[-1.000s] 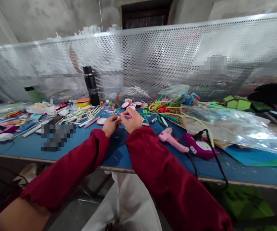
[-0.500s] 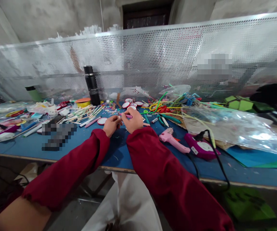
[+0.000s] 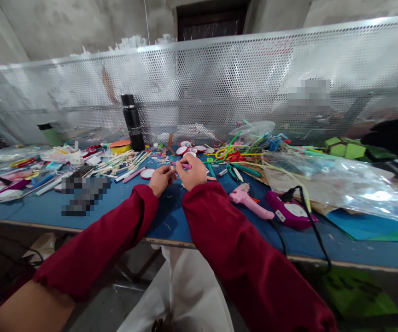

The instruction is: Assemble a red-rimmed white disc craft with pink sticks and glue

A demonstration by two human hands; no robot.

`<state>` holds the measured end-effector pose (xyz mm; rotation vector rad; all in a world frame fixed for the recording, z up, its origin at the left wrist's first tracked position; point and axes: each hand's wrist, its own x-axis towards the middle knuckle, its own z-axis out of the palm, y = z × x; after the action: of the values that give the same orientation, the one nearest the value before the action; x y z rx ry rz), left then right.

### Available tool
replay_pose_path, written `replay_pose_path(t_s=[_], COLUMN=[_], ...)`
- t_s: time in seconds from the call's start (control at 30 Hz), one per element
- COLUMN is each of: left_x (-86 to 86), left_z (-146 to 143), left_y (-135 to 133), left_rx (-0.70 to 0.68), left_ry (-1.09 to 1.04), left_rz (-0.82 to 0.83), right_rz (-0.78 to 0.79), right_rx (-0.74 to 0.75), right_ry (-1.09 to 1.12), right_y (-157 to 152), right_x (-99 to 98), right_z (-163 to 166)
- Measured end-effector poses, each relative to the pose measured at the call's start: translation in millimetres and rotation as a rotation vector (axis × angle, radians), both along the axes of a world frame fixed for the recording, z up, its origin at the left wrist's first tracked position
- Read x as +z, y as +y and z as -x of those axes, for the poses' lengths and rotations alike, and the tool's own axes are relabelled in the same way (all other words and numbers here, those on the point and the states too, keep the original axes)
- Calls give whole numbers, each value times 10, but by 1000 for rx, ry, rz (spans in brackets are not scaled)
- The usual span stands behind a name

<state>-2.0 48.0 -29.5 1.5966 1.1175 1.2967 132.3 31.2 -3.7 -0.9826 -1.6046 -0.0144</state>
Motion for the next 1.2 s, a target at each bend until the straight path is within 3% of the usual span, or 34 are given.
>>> replay_pose_path(t_s=[0.57, 1.2], left_x=[-3, 4], left_z=[6, 1], left_y=[16, 19], left_rx=[4, -18], left_ry=[26, -15], left_rz=[-30, 5], right_rz=[5, 16], right_rx=[-42, 21], right_ry=[11, 21], right_y=[-19, 2], right_x=[16, 6], right_z=[-3, -12])
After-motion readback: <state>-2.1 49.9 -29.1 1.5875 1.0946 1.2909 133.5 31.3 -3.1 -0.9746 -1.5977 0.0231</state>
